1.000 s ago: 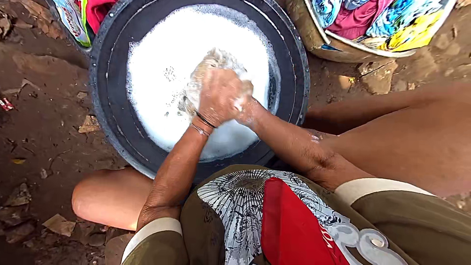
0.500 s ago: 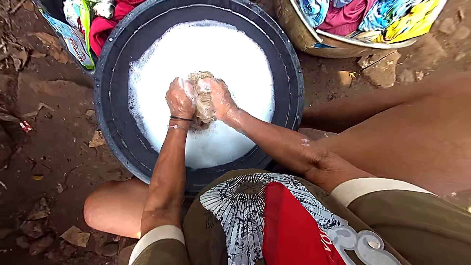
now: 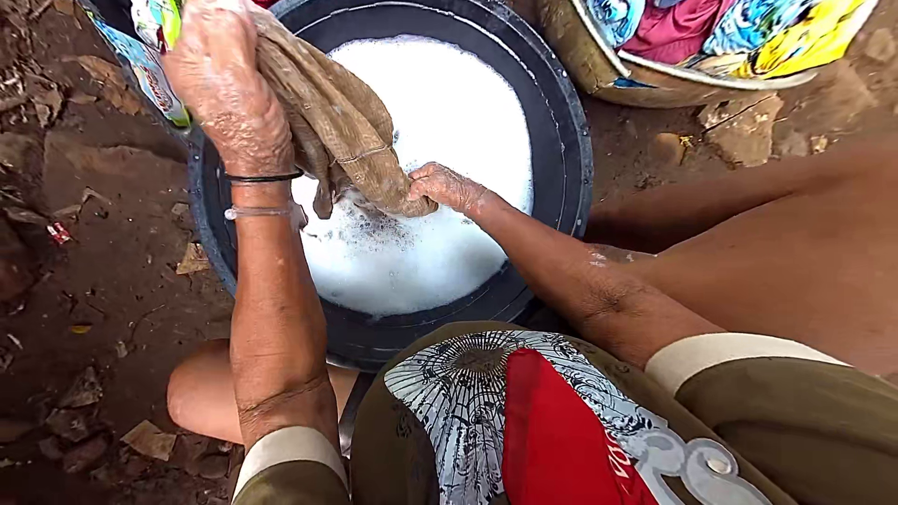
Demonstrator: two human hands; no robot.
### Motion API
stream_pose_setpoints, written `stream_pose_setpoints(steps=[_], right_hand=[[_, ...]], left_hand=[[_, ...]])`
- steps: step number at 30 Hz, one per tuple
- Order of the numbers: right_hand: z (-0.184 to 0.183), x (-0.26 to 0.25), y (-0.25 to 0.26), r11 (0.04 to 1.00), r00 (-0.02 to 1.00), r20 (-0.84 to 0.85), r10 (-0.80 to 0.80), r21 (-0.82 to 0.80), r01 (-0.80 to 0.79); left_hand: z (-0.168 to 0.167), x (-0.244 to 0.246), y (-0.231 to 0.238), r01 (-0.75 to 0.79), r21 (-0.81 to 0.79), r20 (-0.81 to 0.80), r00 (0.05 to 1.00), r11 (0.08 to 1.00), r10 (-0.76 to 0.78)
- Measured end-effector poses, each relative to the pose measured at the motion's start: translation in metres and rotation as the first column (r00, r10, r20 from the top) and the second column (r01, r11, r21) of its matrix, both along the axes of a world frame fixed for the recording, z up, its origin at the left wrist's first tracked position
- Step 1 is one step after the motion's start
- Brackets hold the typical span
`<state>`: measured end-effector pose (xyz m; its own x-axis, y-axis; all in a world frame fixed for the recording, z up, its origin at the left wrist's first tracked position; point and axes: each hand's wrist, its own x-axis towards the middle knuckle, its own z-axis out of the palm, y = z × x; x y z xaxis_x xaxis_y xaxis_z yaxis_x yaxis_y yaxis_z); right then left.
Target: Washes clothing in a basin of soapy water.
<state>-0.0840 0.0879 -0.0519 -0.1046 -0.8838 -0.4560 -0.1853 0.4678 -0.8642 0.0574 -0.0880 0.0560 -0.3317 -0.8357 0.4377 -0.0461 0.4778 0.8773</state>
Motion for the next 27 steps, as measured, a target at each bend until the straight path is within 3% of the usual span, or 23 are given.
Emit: stream_pose_setpoints(steps=[1, 3, 4, 6, 8, 11, 12, 14, 16, 19, 21, 24, 26, 27], right_hand=[[-0.001, 0.001, -0.001, 0.999, 1.0, -0.001, -0.025, -0.022, 0.025], [-0.008, 0.0, 0.0, 0.99, 0.992, 0.021, -0.125, -0.06, 0.126], [-0.012, -0.002, 0.002, 0.976, 0.976, 0.064, -0.209, -0.056, 0.213], [-0.02, -0.005, 0.005, 0.893, 0.878, 0.179, -0.443, 0.004, 0.45], [-0.023, -0.005, 0.005, 0.765, 0.701, 0.334, -0.63, 0.113, 0.634], [0.004, -0.003, -0.009, 0.685, 0.518, 0.567, -0.641, 0.116, 0.719], [0.019, -0.003, -0.015, 0.683, 0.499, 0.63, -0.595, 0.069, 0.727], [0.042, -0.006, -0.022, 0.659, 0.481, 0.731, -0.484, -0.058, 0.75], [0.059, -0.017, -0.027, 0.587, 0.488, 0.763, -0.424, -0.179, 0.79], [0.053, -0.037, -0.026, 0.494, 0.485, 0.754, -0.444, -0.246, 0.834], [0.037, -0.042, -0.024, 0.449, 0.407, 0.776, -0.482, -0.18, 0.875], [0.036, -0.047, -0.019, 0.411, 0.296, 0.821, -0.488, -0.083, 0.908], [0.053, -0.058, -0.021, 0.402, 0.311, 0.826, -0.47, -0.114, 0.908], [0.058, -0.065, -0.023, 0.401, 0.343, 0.816, -0.466, -0.15, 0.903]], left_hand=[[-0.007, -0.001, -0.004, -0.01, 0.016, 0.218, 0.976, 1.0, 0.006], [-0.025, 0.0, -0.01, 0.089, 0.013, 0.652, 0.755, 0.996, -0.076], [-0.033, 0.003, -0.007, 0.126, 0.021, 0.759, 0.644, 0.992, -0.098], [-0.048, 0.005, 0.014, 0.134, 0.117, 0.833, 0.526, 0.984, -0.171], [-0.066, 0.007, 0.049, 0.165, 0.336, 0.852, 0.366, 0.927, -0.375], [-0.113, 0.007, 0.093, 0.184, 0.484, 0.868, 0.026, 0.856, -0.496], [-0.12, 0.005, 0.098, 0.155, 0.485, 0.873, -0.021, 0.861, -0.488], [-0.123, 0.003, 0.099, 0.111, 0.418, 0.903, 0.054, 0.902, -0.425], [-0.114, 0.002, 0.09, 0.062, 0.393, 0.87, 0.297, 0.917, -0.393], [-0.104, 0.002, 0.084, 0.022, 0.46, 0.622, 0.706, 0.888, -0.339], [-0.101, 0.001, 0.082, 0.018, 0.541, 0.35, 0.904, 0.841, -0.244], [-0.075, 0.002, 0.074, 0.09, 0.537, 0.014, 0.993, 0.839, -0.116], [-0.056, 0.009, 0.057, 0.009, 0.437, 0.065, 0.997, 0.9, -0.042], [-0.055, 0.017, 0.043, -0.067, 0.329, 0.222, 0.975, 0.942, -0.009]])
